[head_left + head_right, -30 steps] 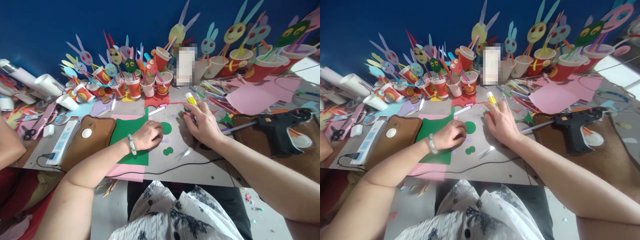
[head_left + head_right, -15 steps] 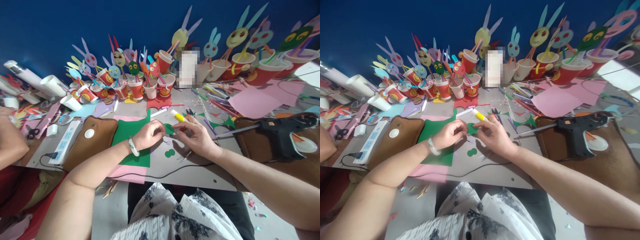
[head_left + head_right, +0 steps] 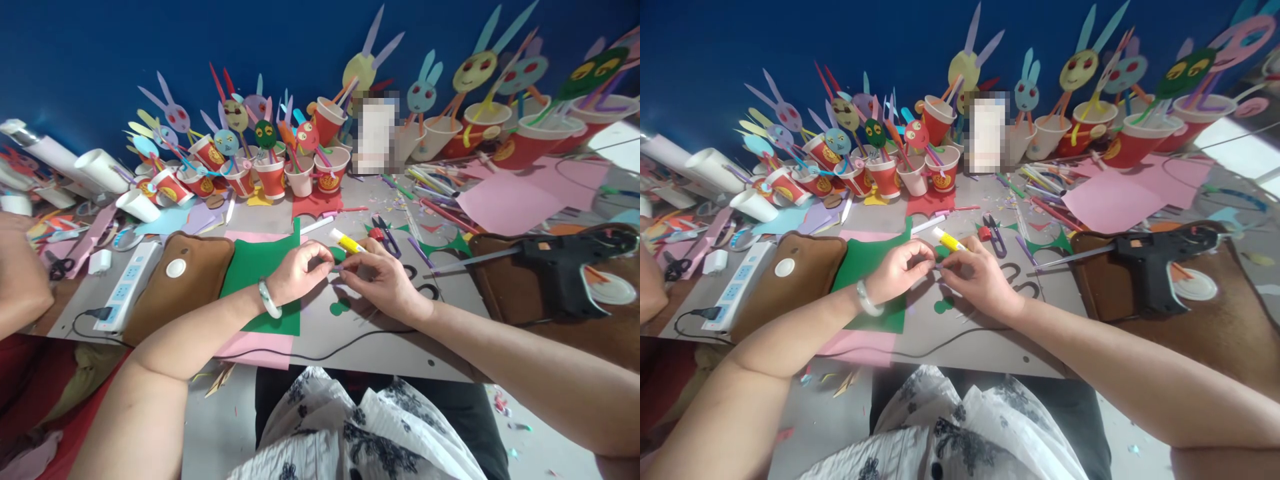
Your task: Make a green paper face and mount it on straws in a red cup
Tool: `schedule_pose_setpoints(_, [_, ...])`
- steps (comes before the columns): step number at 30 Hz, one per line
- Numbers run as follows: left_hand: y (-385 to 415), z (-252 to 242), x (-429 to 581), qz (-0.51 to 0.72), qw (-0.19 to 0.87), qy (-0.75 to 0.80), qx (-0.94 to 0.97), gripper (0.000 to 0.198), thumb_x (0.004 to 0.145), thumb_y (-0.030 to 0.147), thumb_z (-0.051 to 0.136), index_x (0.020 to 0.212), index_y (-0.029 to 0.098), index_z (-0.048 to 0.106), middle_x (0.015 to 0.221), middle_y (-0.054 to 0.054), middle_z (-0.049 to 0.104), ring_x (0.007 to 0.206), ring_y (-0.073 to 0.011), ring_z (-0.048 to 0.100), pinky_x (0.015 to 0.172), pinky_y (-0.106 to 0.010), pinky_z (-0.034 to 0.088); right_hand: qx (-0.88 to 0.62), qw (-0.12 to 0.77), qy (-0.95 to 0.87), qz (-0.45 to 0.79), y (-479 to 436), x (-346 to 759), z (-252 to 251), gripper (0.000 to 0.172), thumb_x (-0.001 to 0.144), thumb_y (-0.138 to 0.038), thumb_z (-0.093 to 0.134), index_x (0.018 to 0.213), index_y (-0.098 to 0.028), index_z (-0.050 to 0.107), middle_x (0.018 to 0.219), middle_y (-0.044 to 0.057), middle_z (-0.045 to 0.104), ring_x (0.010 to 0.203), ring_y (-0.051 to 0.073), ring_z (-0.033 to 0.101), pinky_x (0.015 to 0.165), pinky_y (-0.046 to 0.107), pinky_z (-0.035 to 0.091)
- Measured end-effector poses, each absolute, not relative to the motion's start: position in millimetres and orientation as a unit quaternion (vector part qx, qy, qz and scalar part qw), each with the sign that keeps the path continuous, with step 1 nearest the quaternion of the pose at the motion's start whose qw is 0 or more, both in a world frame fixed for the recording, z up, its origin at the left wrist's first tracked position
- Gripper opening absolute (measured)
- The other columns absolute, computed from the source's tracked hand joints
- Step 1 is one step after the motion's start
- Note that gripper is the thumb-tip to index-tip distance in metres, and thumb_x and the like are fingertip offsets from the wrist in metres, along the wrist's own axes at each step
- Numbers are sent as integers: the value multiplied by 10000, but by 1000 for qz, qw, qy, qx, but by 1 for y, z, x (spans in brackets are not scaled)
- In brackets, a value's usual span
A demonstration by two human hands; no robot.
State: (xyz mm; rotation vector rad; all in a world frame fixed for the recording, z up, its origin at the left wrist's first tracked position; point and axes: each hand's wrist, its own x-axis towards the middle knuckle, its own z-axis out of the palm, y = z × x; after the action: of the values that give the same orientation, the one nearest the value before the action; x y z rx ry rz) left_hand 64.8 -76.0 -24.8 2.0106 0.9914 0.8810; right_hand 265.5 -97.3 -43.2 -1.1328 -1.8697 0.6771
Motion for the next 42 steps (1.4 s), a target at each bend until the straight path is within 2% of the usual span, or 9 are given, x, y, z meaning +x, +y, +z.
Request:
schedule_pose_setpoints(11, [-74,-31,67,336,373,377,778,41,868,172,638,907,163,633,890,-42,720,826,-151,674,784,-274,531,-470,411,-734,267,-97,264,-44,57,835,-246,657,796,-227,694,798,28,529,784,190,556,734,339,485])
schedule_pose_setpoints(15, [-75,-31,67,348,293,370,810,59,848,157,683,889,182,649,868,-20,733,800,-148,669,918,-341,504,-477,411,-728,270,-97,264,-45,72,829,-249,655,770,-225,688,796,29,533,782,192,558,721,337,482])
schedule_pose_setpoints(18, [-76,-32,66,358,225,356,833,62,844,159,704,859,203,663,840,10,749,766,-137,677,1063,-407,420,-481,407,-729,270,-95,264,-44,107,840,-245,639,745,-219,681,769,24,529,761,184,547,707,328,467])
schedule_pose_setpoints(26, [-75,-34,65,368,140,334,856,71,882,210,685,811,205,696,839,5,769,809,-146,712,1129,-442,342,-470,421,-725,277,-94,263,-48,92,842,-234,653,755,-213,677,810,26,549,788,178,564,722,318,462])
schedule_pose_setpoints(33, [-73,-35,65,353,143,345,858,74,878,241,698,814,215,725,842,6,770,836,-155,710,1145,-437,296,-464,415,-732,279,-95,263,-47,101,870,-280,649,809,-220,703,825,34,560,806,191,574,743,334,472])
schedule_pose_setpoints(42, [-72,-33,65,319,190,380,847,86,885,234,670,813,222,715,826,1,754,853,-170,688,1112,-433,317,-466,407,-739,267,-96,263,-45,126,882,-308,636,829,-229,719,772,25,527,756,186,551,723,340,476])
